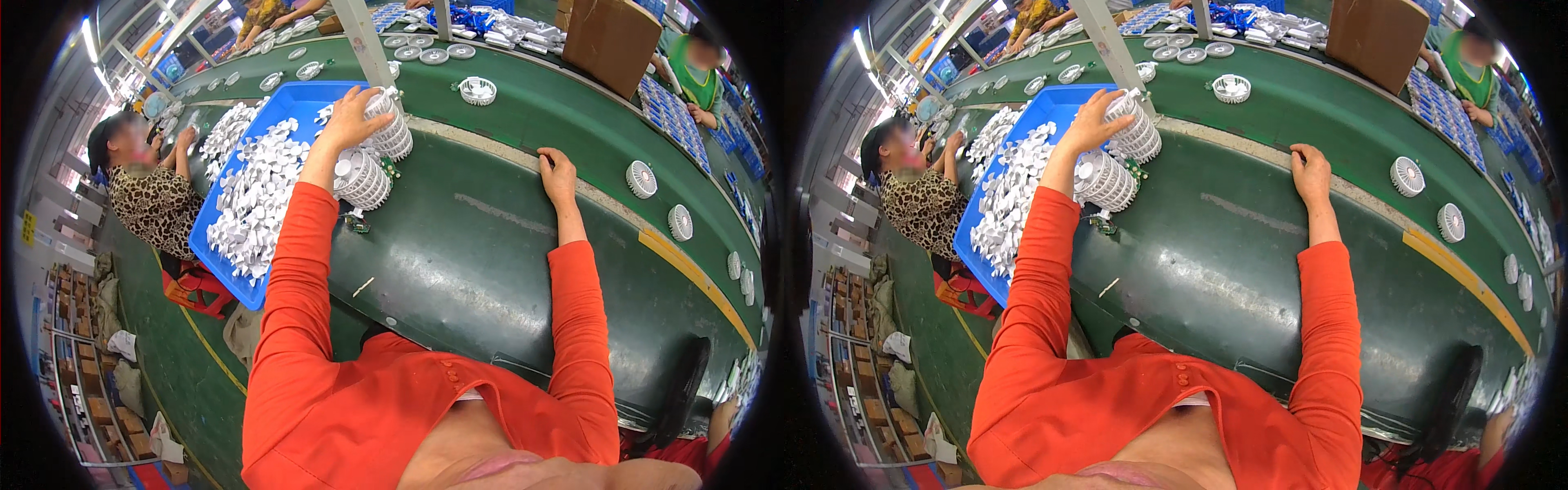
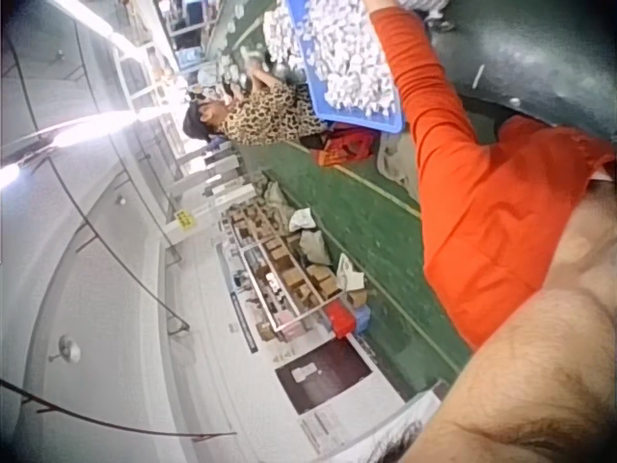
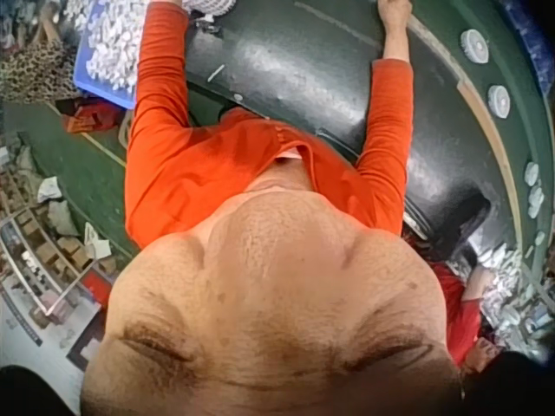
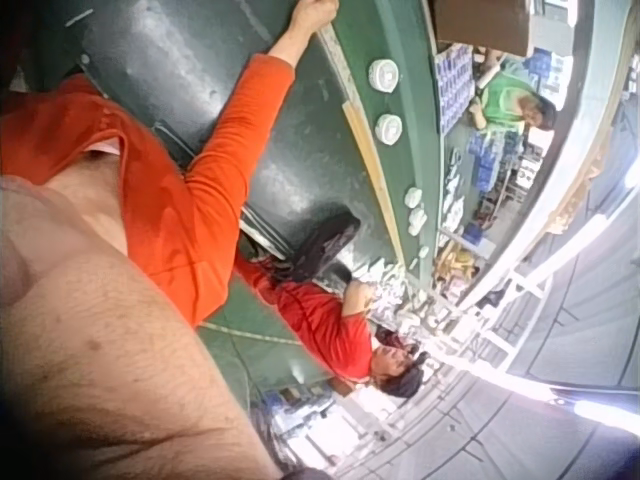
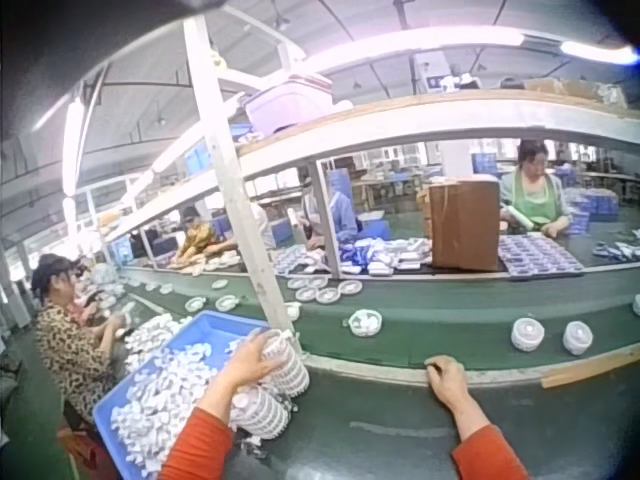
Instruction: The person assembles small fans by snapping front and rear covers onto fan housings by hand and placing the assembled units onto the conveyor belt.
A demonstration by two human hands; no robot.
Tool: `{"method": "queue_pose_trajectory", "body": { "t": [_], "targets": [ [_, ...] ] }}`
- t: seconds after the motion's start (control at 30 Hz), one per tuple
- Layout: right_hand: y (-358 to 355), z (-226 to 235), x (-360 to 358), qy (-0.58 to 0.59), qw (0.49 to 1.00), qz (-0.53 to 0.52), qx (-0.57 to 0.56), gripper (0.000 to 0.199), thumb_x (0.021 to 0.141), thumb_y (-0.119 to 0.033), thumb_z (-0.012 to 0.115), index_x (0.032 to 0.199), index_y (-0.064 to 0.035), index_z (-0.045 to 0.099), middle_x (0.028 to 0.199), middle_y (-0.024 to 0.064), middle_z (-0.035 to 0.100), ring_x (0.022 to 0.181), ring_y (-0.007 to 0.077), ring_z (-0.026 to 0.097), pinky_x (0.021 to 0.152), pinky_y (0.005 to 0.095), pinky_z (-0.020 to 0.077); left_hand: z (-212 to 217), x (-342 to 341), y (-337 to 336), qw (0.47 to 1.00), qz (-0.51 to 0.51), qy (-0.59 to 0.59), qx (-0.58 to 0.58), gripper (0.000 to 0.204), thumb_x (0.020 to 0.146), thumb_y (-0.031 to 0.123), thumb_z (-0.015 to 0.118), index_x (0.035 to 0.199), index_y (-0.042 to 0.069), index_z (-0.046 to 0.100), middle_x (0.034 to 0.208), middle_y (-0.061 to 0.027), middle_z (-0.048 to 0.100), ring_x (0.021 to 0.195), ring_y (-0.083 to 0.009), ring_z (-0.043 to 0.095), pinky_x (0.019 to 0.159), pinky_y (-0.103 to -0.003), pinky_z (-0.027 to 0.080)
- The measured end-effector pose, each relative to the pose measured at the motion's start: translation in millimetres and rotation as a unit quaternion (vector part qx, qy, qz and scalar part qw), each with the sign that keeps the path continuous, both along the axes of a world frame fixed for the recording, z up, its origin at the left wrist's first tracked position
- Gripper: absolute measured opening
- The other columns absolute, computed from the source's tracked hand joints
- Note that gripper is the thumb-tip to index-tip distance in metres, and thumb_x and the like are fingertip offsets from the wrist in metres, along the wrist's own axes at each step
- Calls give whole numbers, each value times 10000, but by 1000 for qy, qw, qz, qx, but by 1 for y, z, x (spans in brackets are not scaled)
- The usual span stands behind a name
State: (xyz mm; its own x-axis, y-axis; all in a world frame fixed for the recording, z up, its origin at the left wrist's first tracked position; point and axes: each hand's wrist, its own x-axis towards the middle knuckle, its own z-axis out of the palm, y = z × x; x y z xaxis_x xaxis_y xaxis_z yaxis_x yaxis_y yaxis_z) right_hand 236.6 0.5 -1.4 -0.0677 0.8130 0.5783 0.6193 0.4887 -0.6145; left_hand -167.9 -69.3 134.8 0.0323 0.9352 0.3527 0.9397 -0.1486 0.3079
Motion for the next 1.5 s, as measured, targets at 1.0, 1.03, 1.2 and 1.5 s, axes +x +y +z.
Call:
{"method": "queue_pose_trajectory", "body": {
  "t": [1.0, 1.03, 1.2, 1.5],
  "targets": [
    [-6, 1, -4, -21, 999, -27, 13, 124, 830, -60, 597, 919, -10, 668, 909, 150, 668, 852, 295, 643, 767, 361, 503, -128, 187, -60, 918, -279, -279, 44, 207, 832, 139, 619, 1015, 42, 618, 1081, -103, 626, 1062, -306, 549, 913, -405, 447],
    [-5, 1, -3, -30, 999, -33, 18, 121, 828, -60, 598, 915, -11, 668, 910, 150, 668, 855, 298, 642, 768, 365, 503, -128, 188, -61, 918, -277, -281, 42, 207, 831, 135, 615, 1016, 42, 617, 1070, -105, 627, 1048, -310, 552, 903, -404, 452],
    [-2, 1, -3, -60, 996, -49, 44, 123, 821, -63, 591, 905, -16, 667, 915, 153, 664, 865, 325, 631, 764, 376, 498, -128, 189, -57, 910, -268, -310, 61, 183, 824, 125, 597, 995, 64, 616, 1021, -111, 635, 1001, -330, 563, 859, -418, 464],
    [8, -6, 1, -158, 980, -109, 59, 131, 778, -111, 630, 889, -59, 673, 933, 111, 653, 911, 317, 591, 780, 435, 459, -135, 197, -46, 909, -254, -326, 63, 174, 836, 113, 594, 993, 53, 639, 988, -117, 654, 975, -321, 588, 838, -404, 471]
  ]
}}
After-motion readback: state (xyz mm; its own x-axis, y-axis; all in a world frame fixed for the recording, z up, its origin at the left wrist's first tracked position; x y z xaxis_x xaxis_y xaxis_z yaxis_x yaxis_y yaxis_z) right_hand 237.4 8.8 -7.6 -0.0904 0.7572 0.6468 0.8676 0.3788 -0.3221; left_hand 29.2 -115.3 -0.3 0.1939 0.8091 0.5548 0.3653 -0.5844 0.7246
